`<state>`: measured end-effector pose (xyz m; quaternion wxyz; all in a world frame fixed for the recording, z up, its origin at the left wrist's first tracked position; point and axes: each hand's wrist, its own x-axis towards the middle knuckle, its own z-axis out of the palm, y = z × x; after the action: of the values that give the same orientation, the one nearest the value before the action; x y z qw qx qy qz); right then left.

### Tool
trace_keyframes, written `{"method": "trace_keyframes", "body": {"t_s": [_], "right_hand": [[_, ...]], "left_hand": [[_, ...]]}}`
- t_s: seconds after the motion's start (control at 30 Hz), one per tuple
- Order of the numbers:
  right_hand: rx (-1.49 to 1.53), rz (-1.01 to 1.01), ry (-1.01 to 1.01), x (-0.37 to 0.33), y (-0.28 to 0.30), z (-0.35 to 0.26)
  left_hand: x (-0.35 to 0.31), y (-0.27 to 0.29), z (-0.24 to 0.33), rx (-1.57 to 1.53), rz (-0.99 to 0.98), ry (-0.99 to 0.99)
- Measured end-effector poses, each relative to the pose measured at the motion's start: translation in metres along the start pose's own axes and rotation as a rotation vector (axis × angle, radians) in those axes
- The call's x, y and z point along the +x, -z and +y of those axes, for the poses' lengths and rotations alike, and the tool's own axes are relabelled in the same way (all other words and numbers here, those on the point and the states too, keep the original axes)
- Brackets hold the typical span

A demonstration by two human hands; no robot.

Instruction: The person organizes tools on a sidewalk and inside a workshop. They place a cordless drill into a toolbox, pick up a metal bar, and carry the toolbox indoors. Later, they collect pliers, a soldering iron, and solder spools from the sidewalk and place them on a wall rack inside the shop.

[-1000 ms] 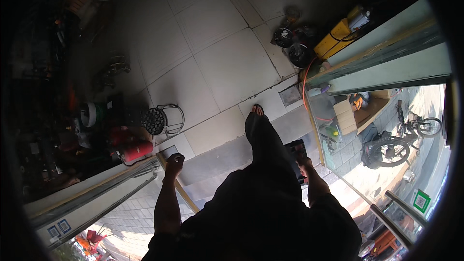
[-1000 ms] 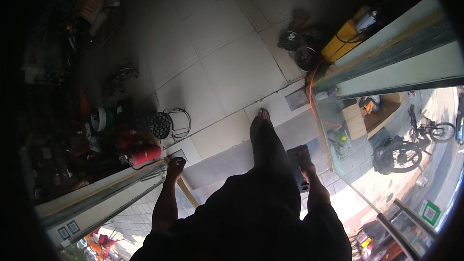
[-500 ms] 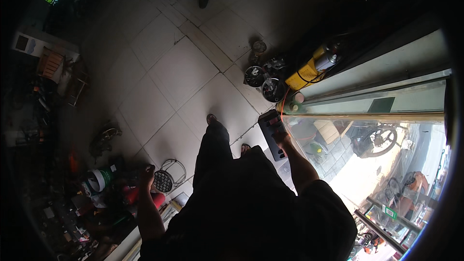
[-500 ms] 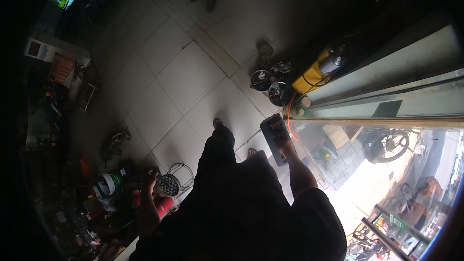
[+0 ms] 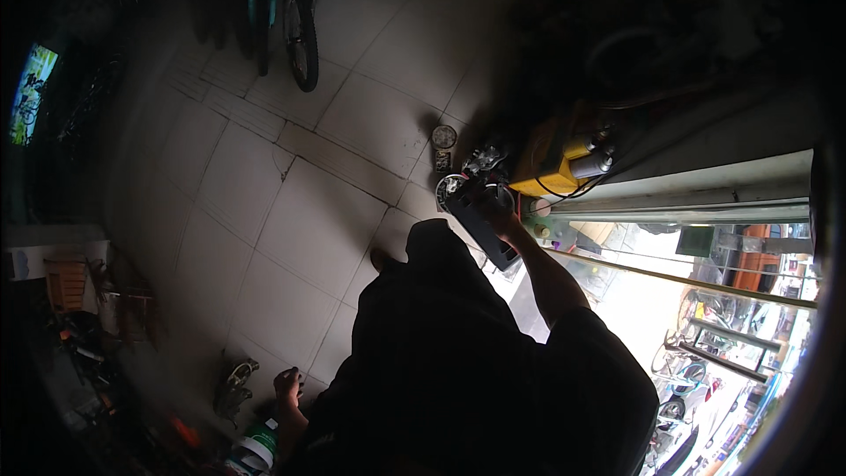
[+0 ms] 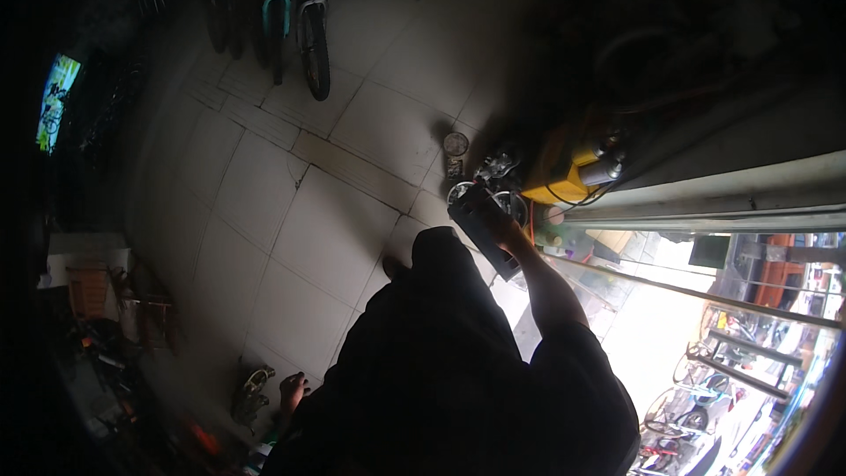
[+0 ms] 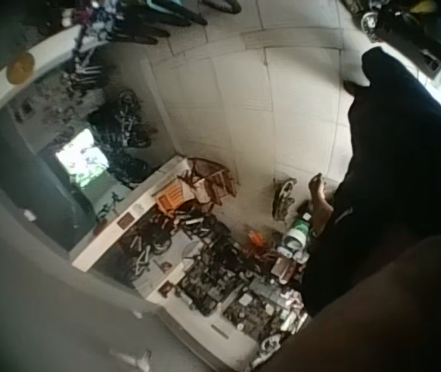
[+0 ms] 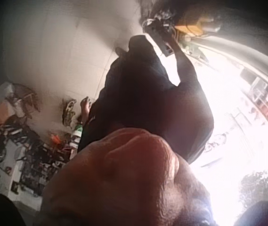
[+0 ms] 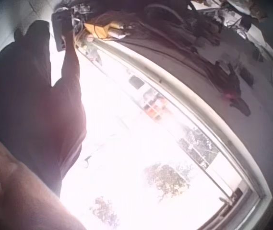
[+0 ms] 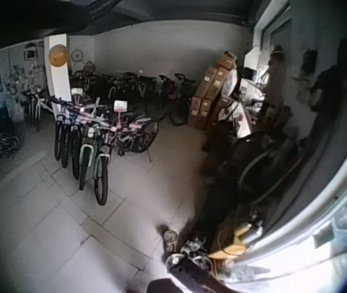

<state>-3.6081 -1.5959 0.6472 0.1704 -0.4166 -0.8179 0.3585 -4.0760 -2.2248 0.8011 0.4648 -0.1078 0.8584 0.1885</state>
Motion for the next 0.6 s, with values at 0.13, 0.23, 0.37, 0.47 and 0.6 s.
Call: {"method": "trace_keyframes", "body": {"t_s": [0.13, 0.23, 0.37, 0.47, 0.6], "right_hand": [[-0.184, -0.216, -0.066, 0.115, 0.001, -0.087], [0.106, -0.167, -0.187, 0.195, 0.026, -0.166], [0.067, -0.294, -0.2, 0.32, 0.058, -0.207], [0.043, -0.444, -0.225, 0.39, 0.071, -0.209], [0.093, -0.437, -0.367, 0.469, 0.074, -0.196]], "left_hand": [[0.019, 0.042, 0.155, -0.113, 0.197, -0.199], [0.039, 0.046, 0.262, -0.07, 0.194, -0.347], [0.088, 0.046, 0.348, -0.006, 0.179, -0.487], [0.068, 0.025, 0.407, 0.077, 0.095, -0.241], [0.038, -0.01, 0.518, 0.325, 0.013, -0.337]]}}
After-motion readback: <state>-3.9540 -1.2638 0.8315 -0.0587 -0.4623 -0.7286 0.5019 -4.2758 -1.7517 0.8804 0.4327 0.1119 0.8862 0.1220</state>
